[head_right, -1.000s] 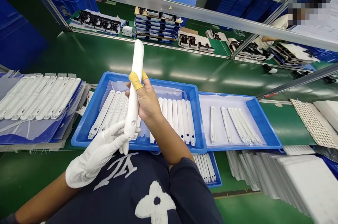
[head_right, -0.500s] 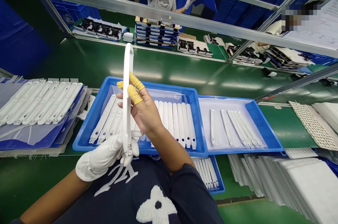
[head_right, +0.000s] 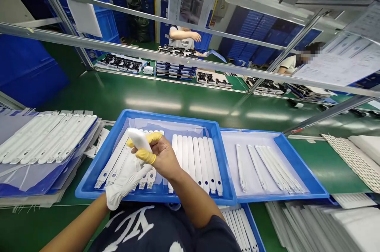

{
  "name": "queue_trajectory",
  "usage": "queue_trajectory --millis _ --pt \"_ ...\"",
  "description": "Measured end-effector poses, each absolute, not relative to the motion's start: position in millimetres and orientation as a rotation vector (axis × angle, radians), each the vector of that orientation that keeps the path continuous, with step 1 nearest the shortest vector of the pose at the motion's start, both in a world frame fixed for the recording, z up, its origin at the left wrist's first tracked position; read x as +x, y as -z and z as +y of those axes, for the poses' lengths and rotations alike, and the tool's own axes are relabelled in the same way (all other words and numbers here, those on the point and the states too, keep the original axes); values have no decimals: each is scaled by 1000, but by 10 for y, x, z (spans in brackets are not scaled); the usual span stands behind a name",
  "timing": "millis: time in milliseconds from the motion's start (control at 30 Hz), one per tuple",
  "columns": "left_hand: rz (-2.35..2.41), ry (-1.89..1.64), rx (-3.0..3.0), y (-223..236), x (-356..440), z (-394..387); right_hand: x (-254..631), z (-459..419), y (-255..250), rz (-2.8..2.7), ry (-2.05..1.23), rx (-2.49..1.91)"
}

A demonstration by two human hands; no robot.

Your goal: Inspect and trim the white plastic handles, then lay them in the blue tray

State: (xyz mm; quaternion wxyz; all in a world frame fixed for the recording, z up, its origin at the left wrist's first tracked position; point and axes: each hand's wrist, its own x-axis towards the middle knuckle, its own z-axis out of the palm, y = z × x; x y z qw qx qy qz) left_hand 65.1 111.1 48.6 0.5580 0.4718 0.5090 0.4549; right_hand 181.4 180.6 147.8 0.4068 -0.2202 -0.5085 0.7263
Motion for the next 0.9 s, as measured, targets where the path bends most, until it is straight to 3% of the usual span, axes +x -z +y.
queue_trajectory --millis 167,400,667,900 --pt "1388 -929 1327 -280 675 1091 1789 2166 -970 -1350 -1431 -1278" --pt "1459 -654 1736 -50 800 1259 1899 2345 -231 -1629 -1253 -1768" --pt "1519 -286 2009 12 896 1362 2036 2283 -224 -2242 -803 -1969" --pt "1613 -59 2058 59 1065 1321 2044 2155 -199 -2464 -562 -2108"
